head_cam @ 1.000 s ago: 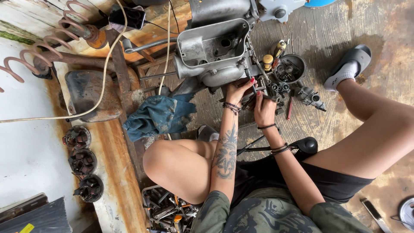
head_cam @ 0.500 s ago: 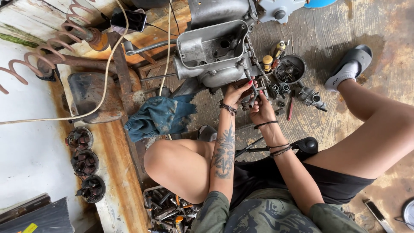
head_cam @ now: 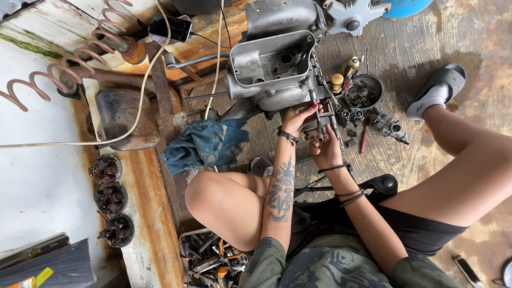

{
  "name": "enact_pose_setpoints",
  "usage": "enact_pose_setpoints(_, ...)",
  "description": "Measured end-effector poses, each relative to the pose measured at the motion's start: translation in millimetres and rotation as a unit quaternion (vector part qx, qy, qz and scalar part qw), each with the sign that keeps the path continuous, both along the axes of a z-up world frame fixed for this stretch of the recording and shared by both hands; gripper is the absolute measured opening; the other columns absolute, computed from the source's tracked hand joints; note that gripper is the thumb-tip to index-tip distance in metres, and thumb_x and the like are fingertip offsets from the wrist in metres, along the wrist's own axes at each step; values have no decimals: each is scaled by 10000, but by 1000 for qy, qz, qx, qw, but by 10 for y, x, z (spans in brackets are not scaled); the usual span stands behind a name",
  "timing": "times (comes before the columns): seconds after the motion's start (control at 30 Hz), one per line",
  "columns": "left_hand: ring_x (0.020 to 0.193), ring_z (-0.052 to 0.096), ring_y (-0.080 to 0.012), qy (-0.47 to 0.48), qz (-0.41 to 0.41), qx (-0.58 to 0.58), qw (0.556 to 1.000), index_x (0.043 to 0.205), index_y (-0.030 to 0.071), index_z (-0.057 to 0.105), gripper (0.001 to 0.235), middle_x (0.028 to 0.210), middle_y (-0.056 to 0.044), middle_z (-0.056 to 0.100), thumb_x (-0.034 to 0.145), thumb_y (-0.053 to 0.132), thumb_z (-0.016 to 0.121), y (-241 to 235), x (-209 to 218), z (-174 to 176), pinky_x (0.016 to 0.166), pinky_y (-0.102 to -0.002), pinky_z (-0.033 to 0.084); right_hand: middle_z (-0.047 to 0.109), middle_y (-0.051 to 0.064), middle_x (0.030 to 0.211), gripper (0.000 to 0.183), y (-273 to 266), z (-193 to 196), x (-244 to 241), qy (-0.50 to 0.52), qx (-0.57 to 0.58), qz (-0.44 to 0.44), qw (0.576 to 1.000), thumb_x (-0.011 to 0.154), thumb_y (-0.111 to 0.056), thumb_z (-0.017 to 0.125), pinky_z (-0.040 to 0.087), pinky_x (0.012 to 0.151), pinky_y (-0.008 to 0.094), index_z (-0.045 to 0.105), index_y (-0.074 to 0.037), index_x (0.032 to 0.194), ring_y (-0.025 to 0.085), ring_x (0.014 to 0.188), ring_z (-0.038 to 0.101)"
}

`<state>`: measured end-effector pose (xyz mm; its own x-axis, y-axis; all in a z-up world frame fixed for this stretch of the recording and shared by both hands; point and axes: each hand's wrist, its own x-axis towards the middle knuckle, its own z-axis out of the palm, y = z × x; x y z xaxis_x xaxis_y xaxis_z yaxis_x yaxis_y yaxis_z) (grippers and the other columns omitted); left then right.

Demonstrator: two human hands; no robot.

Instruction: Repairing a motorcycle engine by unscrewing bolts and removing components.

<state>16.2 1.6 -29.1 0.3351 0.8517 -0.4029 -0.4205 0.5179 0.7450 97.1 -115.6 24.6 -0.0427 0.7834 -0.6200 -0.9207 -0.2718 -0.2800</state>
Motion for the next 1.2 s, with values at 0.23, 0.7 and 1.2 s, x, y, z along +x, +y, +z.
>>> enact_pose_setpoints(0.23, 985, 749, -329, -2, 46, -5, 999, 1155, -16, 740, 383, 1086, -221, 751, 837, 113, 910, -25, 63, -65, 859, -437, 631, 666, 191, 1110, 483, -30, 184, 316, -661, 138, 20, 737, 969, -231, 793, 525, 647, 288, 552, -86, 1362, 234, 833, 683)
enact_pose_setpoints(0.7, 839, 742, -224, 194, 94, 47, 975, 1034, 87, 807, 456, 897, -156, 774, 698, 314, 1015, 168, 117, -259, 747, -358, 617, 662, 159, 617, 229, 606, -6, 274, -887, 119, 236, 378, 1010, -348, 538, 581, 590, 508, 509, -121, 998, 433, 621, 727)
enact_pose_setpoints(1.2, 1188, 678, -366, 402, -213, 252, 854, 1387, 45, 610, 737, 1156, -176, 760, 825, 490, 783, -548, -222, 1628, 1009, -480, 553, 683, 190, 902, 341, 729, -522, 580, -342, 15, 105, 934, 919, -244, 807, 502, 582, 240, 712, 23, 1109, 174, 685, 628)
